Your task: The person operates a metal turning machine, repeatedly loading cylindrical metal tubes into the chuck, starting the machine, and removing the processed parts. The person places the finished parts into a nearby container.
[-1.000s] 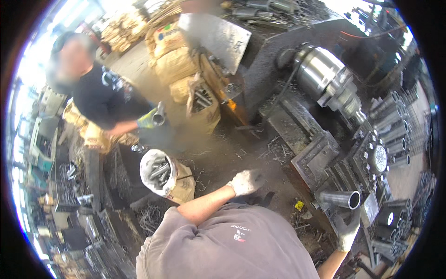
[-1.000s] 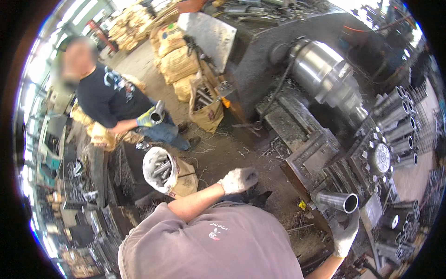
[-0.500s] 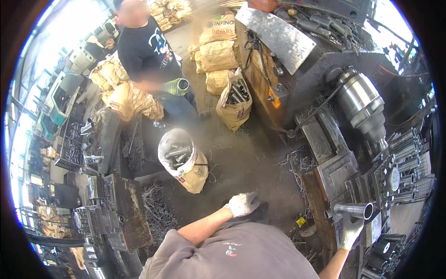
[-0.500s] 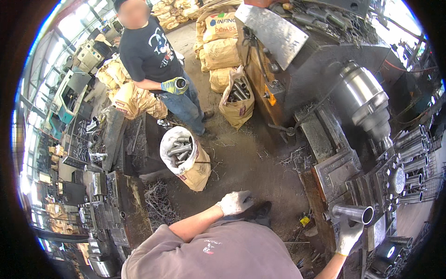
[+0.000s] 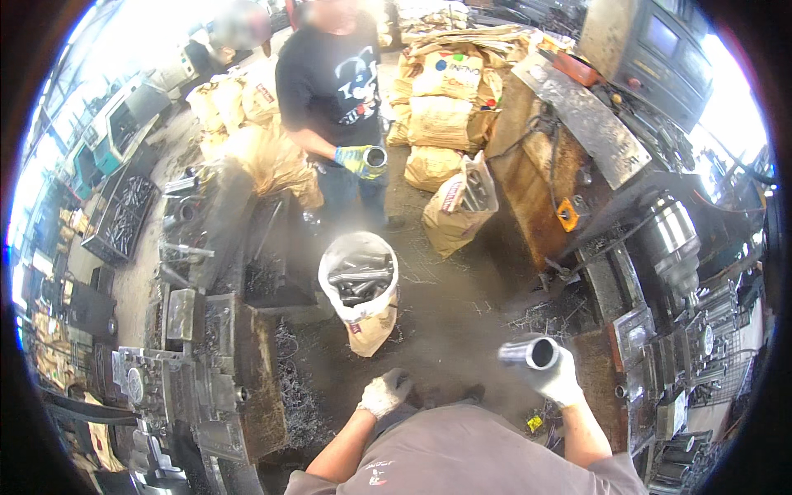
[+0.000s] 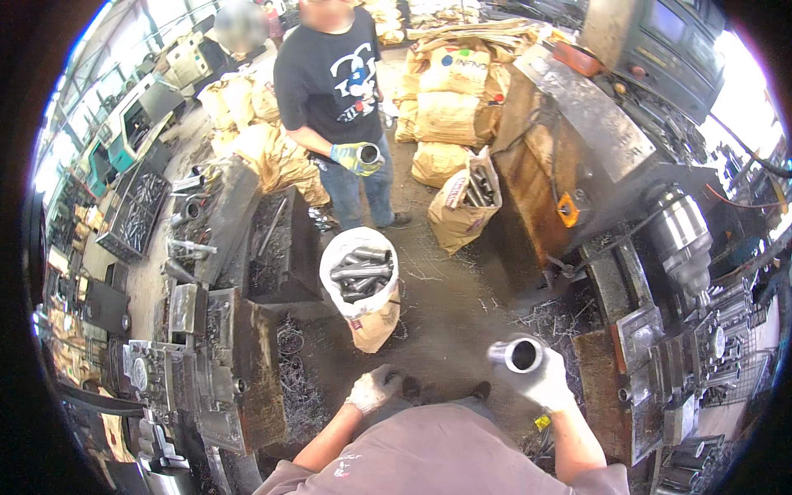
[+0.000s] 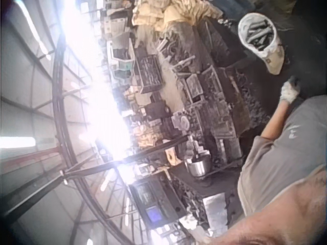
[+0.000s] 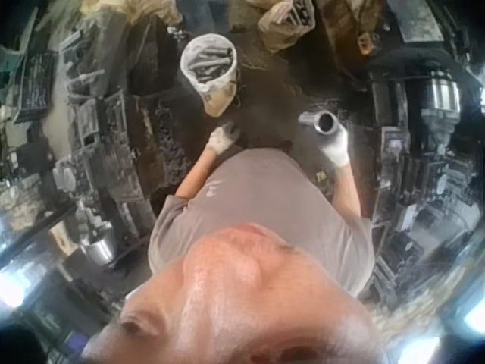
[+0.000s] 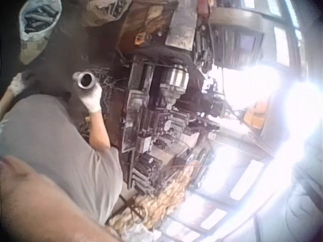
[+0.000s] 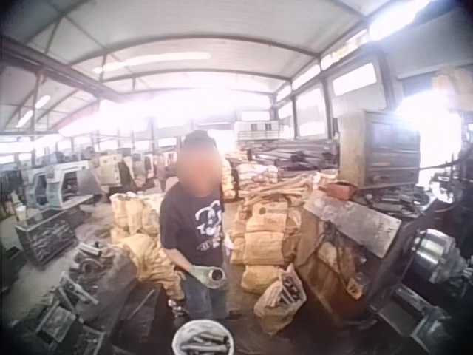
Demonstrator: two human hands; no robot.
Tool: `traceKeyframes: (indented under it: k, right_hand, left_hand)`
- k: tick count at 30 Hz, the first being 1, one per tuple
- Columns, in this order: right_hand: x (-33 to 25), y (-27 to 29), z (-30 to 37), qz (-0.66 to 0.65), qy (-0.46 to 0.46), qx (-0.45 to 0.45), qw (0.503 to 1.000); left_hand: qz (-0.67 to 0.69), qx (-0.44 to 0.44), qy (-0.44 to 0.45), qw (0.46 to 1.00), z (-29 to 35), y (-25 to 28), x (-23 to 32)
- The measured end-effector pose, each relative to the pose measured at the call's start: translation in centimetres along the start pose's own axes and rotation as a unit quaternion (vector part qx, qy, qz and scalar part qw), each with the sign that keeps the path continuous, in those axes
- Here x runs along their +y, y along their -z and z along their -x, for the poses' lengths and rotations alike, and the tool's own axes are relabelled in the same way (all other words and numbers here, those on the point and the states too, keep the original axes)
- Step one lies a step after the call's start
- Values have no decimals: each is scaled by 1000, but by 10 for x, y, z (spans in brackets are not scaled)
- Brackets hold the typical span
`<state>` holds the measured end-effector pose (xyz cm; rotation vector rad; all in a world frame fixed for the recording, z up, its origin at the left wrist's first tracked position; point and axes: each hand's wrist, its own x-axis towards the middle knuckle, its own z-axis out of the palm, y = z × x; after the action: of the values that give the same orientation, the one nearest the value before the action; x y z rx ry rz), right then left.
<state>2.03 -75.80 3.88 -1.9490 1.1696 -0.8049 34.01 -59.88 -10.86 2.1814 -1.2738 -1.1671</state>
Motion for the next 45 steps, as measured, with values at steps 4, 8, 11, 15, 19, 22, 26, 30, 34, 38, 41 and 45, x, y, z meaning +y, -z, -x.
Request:
traceKeyframes:
  k: [4,8,11,15,19,22,26,30,34,38,41,45]
  right_hand:
    - [-76,-76,-33,59,74,-152,984]
    - [-117,-144,-65,60,171,-319,930]
    - [-143,-206,-85,38,270,-392,878]
    - [-204,-280,-110,-34,340,-481,807]
    - [-263,-356,-122,-78,344,-627,694]
    - [-289,-423,-125,-133,359,-662,644]
    - [-326,-486,-124,-130,394,-704,576]
    - [-358,-525,-110,-170,418,-708,543]
    - [-368,-556,-90,-128,468,-693,533]
    - [-355,-573,-78,-120,447,-658,593]
    - [-369,-564,-87,-50,422,-666,613]
    - [-367,-572,-95,-24,457,-684,569]
  left_hand:
    - [29,103,85,991,32,44,-62]
    - [123,211,160,956,83,69,-115]
    - [149,271,225,924,116,57,-162]
    - [198,297,330,874,164,12,-219]
    - [359,473,322,738,205,-88,-276]
    - [137,260,456,840,270,-216,-361]
    - [535,474,636,289,282,-254,-294]
    - [286,306,881,218,321,-271,-224]
    - [80,393,914,61,349,-260,-190]
    - [93,637,764,-44,387,-165,-181]
    - [125,593,795,32,415,-136,-210]
    - [121,592,783,150,399,-108,-247]
